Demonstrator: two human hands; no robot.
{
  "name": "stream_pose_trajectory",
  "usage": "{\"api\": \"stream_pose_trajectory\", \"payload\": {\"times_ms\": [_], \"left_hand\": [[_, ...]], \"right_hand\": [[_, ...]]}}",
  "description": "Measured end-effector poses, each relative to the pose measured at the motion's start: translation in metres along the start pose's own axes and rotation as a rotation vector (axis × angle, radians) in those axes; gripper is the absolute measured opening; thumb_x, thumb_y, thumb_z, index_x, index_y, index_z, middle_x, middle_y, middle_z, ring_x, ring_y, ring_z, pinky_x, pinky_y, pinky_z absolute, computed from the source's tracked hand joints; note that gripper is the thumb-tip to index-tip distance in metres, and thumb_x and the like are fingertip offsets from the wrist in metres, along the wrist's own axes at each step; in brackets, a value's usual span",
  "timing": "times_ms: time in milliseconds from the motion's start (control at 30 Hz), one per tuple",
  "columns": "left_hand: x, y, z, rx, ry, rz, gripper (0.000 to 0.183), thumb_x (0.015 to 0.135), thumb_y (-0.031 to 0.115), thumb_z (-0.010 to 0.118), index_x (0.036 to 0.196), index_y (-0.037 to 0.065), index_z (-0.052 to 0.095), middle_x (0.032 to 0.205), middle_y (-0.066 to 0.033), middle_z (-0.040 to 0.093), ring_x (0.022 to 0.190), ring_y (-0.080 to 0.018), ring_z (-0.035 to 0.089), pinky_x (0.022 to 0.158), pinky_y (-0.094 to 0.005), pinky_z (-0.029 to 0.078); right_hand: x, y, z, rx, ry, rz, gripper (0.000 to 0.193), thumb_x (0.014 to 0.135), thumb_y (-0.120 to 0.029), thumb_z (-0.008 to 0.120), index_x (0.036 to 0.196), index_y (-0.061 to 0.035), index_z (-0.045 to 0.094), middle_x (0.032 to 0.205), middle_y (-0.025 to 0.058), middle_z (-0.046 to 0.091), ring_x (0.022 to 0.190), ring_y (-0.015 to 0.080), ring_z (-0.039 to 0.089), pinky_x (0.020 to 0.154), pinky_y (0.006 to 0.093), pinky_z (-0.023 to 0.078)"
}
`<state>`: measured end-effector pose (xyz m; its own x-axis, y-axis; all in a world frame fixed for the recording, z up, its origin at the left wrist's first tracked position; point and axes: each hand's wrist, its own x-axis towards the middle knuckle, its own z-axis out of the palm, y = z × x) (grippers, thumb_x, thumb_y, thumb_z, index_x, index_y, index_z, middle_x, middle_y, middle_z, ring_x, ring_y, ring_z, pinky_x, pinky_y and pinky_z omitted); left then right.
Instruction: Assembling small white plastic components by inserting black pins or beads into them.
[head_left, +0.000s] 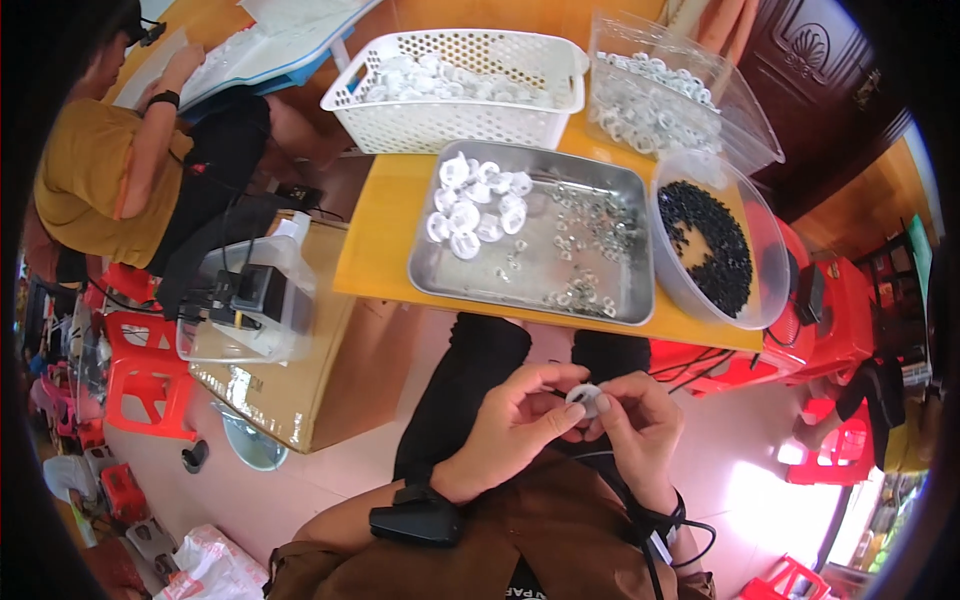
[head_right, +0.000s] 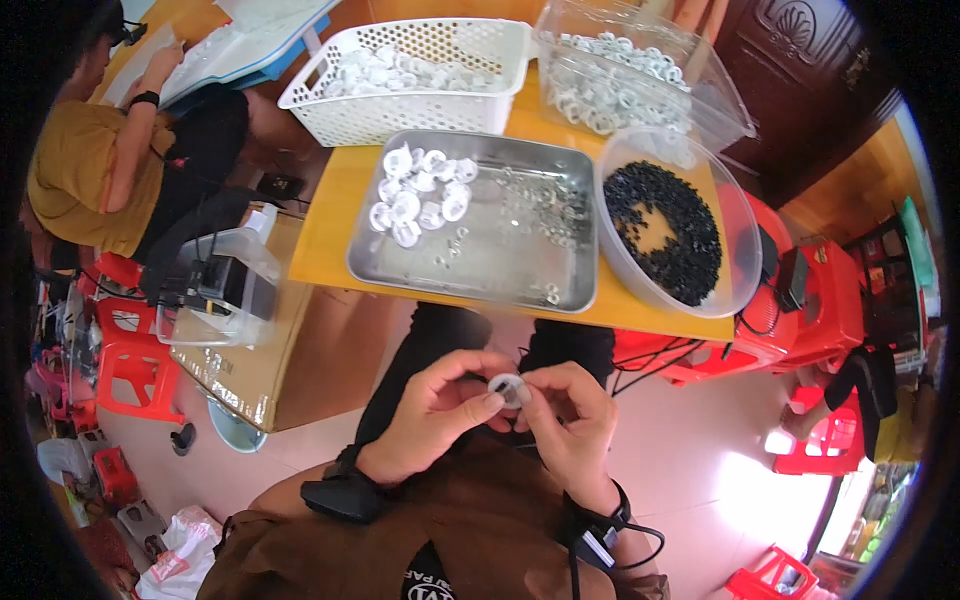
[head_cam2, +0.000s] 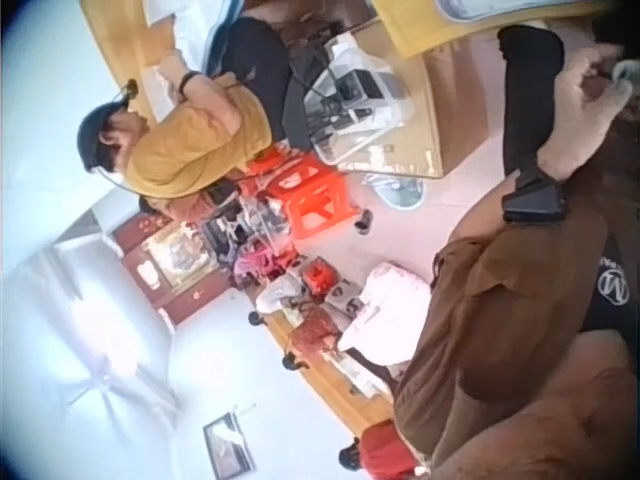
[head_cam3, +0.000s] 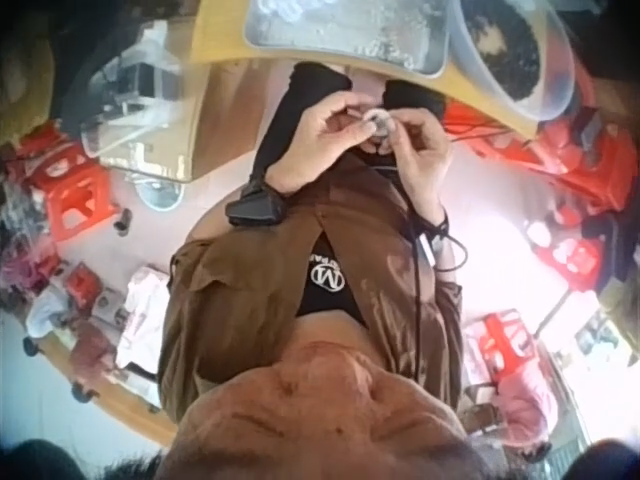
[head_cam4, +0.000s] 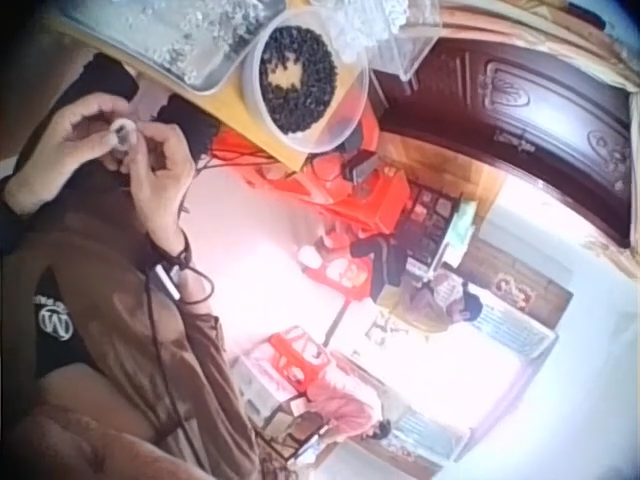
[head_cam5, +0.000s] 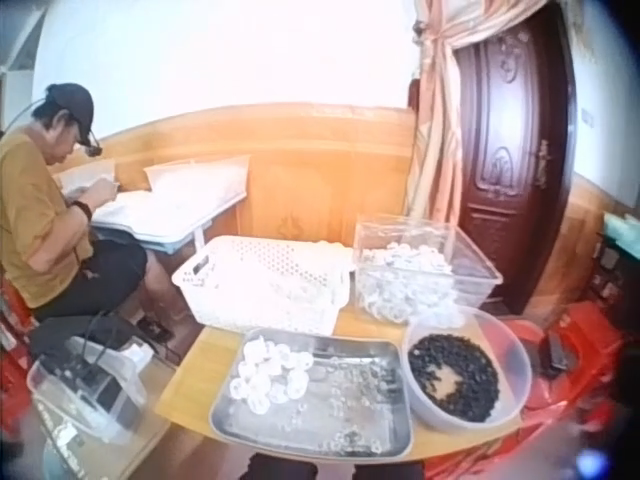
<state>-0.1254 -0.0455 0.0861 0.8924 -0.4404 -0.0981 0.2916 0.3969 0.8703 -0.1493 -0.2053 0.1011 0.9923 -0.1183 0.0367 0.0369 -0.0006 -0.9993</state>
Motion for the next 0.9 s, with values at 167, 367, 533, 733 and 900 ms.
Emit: {"api": "stream_pose_trajectory", "payload": {"times_ms": [167,367,533,733,900], "left_hand": [[0.001,0.001,-0.004,-0.036,-0.03,-0.012,0.024,0.09,0.002,0.058,0.112,-0.001,0.051,0.102,-0.0101,0.061,0.092,-0.017,0.063,0.08,-0.0302,0.054],[-0.001,-0.001,-0.006,-0.017,0.005,0.037,0.02,0.09,0.0,0.058,0.109,-0.001,0.051,0.1,-0.01,0.061,0.091,-0.0164,0.063,0.08,-0.0306,0.055],[-0.002,-0.002,-0.007,0.024,0.022,0.042,0.022,0.087,-0.003,0.06,0.108,-0.003,0.052,0.101,-0.0102,0.06,0.091,-0.0159,0.063,0.081,-0.0302,0.055],[-0.001,0.0,-0.008,0.05,0.028,0.037,0.025,0.085,-0.006,0.062,0.108,-0.005,0.054,0.1,-0.01,0.06,0.091,-0.0147,0.063,0.082,-0.0284,0.054],[0.002,0.002,-0.009,0.022,0.057,-0.011,0.028,0.082,-0.009,0.064,0.108,-0.003,0.057,0.091,-0.0048,0.057,0.084,-0.0097,0.062,0.077,-0.0213,0.053]], "right_hand": [[0.001,0.001,0.0,0.042,0.005,-0.025,0.009,0.085,0.006,0.059,0.093,0.0042,0.059,0.085,0.0064,0.058,0.064,0.0076,0.059,0.054,0.0195,0.049],[-0.002,-0.001,0.003,-0.082,0.012,-0.017,0.015,0.082,0.007,0.063,0.096,0.002,0.06,0.088,0.0068,0.059,0.069,0.0088,0.06,0.056,0.0203,0.049],[0.006,-0.007,-0.002,-0.425,-0.044,-0.28,0.024,0.075,0.006,0.069,0.097,-0.001,0.064,0.091,0.0084,0.059,0.069,0.012,0.061,0.057,0.0207,0.05],[0.013,-0.01,0.004,-0.502,-0.101,-0.353,0.024,0.073,0.004,0.071,0.095,-0.0014,0.066,0.091,0.0084,0.06,0.068,0.0143,0.061,0.056,0.0245,0.051],[0.018,-0.005,0.007,-0.537,-0.113,-0.359,0.024,0.072,0.003,0.073,0.095,-0.0012,0.065,0.09,0.0089,0.06,0.068,0.015,0.061,0.056,0.0251,0.051]]}}
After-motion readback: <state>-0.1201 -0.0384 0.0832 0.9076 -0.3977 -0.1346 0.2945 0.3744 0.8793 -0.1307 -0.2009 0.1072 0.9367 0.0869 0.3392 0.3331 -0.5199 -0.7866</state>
